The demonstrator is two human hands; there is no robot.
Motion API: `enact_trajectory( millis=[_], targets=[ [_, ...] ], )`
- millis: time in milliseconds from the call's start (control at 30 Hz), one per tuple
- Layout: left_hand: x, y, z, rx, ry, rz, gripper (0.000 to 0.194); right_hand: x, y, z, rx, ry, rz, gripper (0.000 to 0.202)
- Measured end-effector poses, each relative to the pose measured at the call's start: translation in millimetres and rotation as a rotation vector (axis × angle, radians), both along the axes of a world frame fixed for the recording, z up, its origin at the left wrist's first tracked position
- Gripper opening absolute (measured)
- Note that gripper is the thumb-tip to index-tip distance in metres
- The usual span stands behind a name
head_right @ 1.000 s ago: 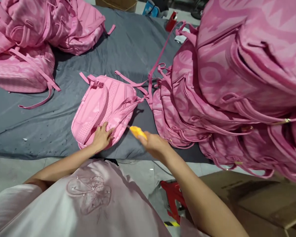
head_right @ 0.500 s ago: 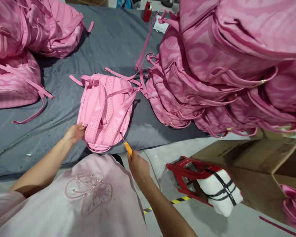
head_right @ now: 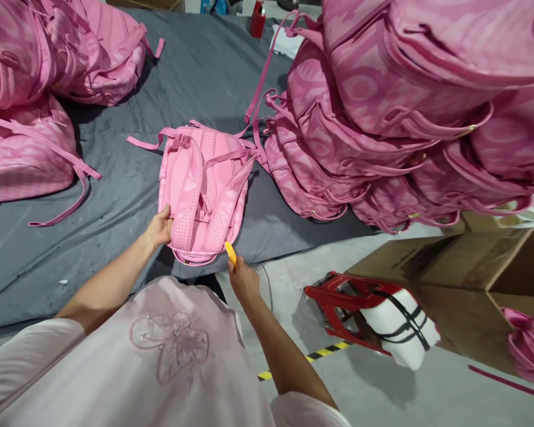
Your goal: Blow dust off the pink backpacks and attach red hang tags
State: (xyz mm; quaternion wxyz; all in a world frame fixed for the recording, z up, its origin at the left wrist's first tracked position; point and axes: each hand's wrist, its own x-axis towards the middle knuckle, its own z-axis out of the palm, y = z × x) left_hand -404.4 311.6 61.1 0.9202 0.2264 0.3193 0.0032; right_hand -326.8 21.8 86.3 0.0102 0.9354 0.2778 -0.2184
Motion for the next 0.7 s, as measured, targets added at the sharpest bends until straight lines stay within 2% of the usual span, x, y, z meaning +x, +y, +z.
enact_trajectory(
  millis=[133,200,300,400,533,700],
  targets=[
    [-7,4,-5.3,0.009,-0.048,-0.054,0.075,5,2,-18.1,0.037,-0.07,-0.088,0.033],
    [-12,1,-3.5,0.037,-0.121,-0.057,0.075,7,4,-27.2,0.045,-0.097,-0.157,0.035],
    [-16,-6,0.0,0.075,-0.183,-0.041,0.073,10,8,-36.0,0.058,-0.104,-0.182,0.037],
    [-13,-10,-0.7,0.086,-0.178,0.017,0.073,13,12,-36.4,0.054,-0.084,-0.176,0.036],
    [-9,-8,-2.4,0.037,-0.108,0.087,0.068,15,9,-28.0,0.06,-0.052,-0.181,0.034],
    [-29,-9,4.7,-0.032,-0.161,0.086,0.058,3,-12,-26.0,0.208,-0.007,-0.206,0.038]
  ],
)
